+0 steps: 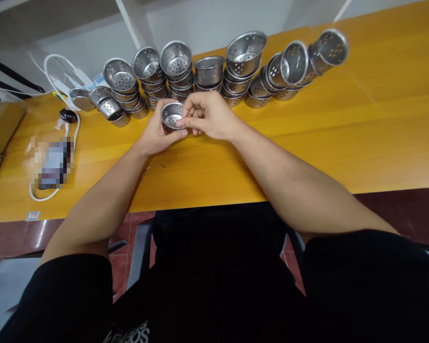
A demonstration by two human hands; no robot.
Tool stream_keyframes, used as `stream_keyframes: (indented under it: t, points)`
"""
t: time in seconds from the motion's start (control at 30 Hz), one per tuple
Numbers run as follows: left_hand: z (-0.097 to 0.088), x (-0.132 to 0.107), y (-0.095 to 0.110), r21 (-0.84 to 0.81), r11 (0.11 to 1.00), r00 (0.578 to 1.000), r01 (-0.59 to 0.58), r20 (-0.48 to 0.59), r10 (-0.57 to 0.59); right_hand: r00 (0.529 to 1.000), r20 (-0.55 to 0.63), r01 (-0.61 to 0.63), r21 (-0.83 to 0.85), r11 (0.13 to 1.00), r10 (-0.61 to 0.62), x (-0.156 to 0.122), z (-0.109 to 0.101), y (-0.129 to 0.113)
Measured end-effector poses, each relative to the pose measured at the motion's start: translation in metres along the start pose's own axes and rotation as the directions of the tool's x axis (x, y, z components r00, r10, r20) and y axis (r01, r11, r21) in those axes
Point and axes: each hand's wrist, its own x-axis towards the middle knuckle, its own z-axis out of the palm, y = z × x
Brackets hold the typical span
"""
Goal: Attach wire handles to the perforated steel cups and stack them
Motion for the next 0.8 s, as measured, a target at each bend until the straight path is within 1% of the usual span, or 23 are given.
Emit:
stream_keyframes:
  t: [0.1, 0.2, 0.27, 0.33, 0.4, 0.47, 0.53, 0.6, 0.67, 0.73, 0.8]
  points:
    - [0.001, 0.0, -0.005, -0.022, 1.0, 1.0, -0.013, 0.004, 0.013, 0.999, -0.035, 0.013, -0.065, 0.998, -0.015, -0.002, 0.003, -0.003]
    - [-0.001, 0.0, -0.016, 0.013, 1.0, 0.999, -0.01, -0.037, 0.011, 0.99, -0.118, 0.054, -0.162, 0.985, -0.074, -0.004, 0.003, -0.005]
    - [-0.005, 0.0, -0.027, 0.042, 0.999, 0.997, 0.002, -0.083, 0.001, 0.971, -0.202, 0.075, -0.246, 0.966, -0.127, -0.006, 0.0, -0.007]
    - [-0.009, 0.001, -0.039, 0.054, 0.998, 0.992, 0.037, -0.12, -0.03, 0.941, -0.279, 0.088, -0.347, 0.934, -0.192, -0.007, -0.006, -0.011]
    - [-0.012, 0.001, -0.047, 0.045, 0.997, 0.987, 0.07, -0.148, -0.063, 0.916, -0.309, 0.099, -0.443, 0.891, -0.255, -0.008, -0.014, -0.016]
    - [-0.013, 0.002, -0.051, 0.035, 0.996, 0.984, 0.084, -0.161, -0.077, 0.915, -0.299, 0.09, -0.505, 0.858, -0.272, -0.009, -0.018, -0.021]
    - [-0.012, 0.003, -0.049, 0.04, 0.996, 0.985, 0.083, -0.155, -0.076, 0.94, -0.255, 0.065, -0.523, 0.85, -0.229, -0.011, -0.018, -0.024]
    - [-0.01, 0.004, -0.043, 0.054, 0.995, 0.987, 0.082, -0.14, -0.074, 0.966, -0.19, 0.053, -0.515, 0.856, -0.174, -0.012, -0.013, -0.024]
    - [-0.01, 0.004, -0.038, 0.058, 0.995, 0.988, 0.078, -0.136, -0.07, 0.981, -0.136, 0.054, -0.504, 0.862, -0.14, -0.012, -0.006, -0.022]
    - [-0.009, 0.005, -0.034, 0.053, 0.996, 0.988, 0.072, -0.143, -0.064, 0.986, -0.113, 0.052, -0.502, 0.863, -0.126, -0.011, -0.001, -0.019]
    - [-0.008, 0.005, -0.031, 0.053, 0.997, 0.987, 0.064, -0.15, -0.056, 0.985, -0.117, 0.049, -0.505, 0.862, -0.124, -0.011, 0.001, -0.017]
